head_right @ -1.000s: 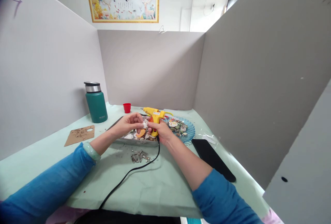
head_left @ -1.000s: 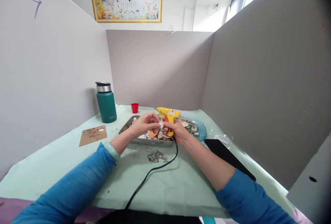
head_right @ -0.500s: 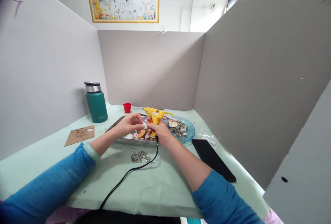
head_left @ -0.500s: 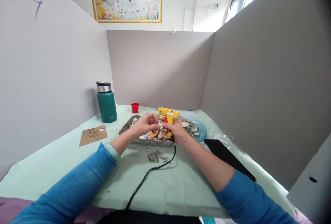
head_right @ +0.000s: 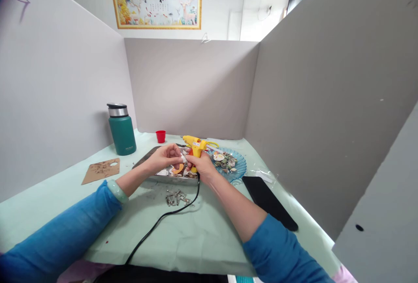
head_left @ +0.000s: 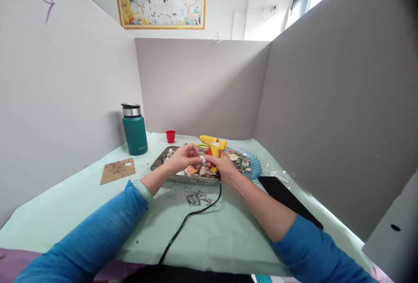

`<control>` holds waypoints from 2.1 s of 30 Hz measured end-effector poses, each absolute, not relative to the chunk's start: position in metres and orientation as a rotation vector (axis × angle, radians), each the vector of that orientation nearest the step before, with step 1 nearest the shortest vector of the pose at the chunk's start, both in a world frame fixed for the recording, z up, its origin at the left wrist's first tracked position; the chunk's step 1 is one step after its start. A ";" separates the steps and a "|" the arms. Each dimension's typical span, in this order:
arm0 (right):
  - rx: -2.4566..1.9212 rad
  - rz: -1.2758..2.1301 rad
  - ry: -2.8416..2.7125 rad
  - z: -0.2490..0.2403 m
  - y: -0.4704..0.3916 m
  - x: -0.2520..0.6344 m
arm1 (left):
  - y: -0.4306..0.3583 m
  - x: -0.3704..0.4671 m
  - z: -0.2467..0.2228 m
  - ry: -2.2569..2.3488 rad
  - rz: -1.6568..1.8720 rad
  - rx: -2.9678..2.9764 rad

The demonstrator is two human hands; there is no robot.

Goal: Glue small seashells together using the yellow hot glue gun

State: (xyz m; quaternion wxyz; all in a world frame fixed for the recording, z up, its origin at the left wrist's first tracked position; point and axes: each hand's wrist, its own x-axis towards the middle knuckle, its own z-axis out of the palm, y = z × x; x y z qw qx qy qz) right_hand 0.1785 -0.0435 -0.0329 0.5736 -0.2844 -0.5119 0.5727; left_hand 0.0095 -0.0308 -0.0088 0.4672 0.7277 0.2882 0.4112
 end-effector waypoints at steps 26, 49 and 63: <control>-0.711 1.281 -1.197 -0.028 -0.050 0.175 | -0.045 0.010 -0.002 0.770 0.900 1.685; -0.741 1.229 -1.198 -0.032 -0.048 0.174 | -0.043 0.009 -0.001 0.873 0.924 1.660; -0.769 1.218 -1.255 -0.029 -0.052 0.174 | -0.032 0.002 -0.001 0.971 0.973 1.675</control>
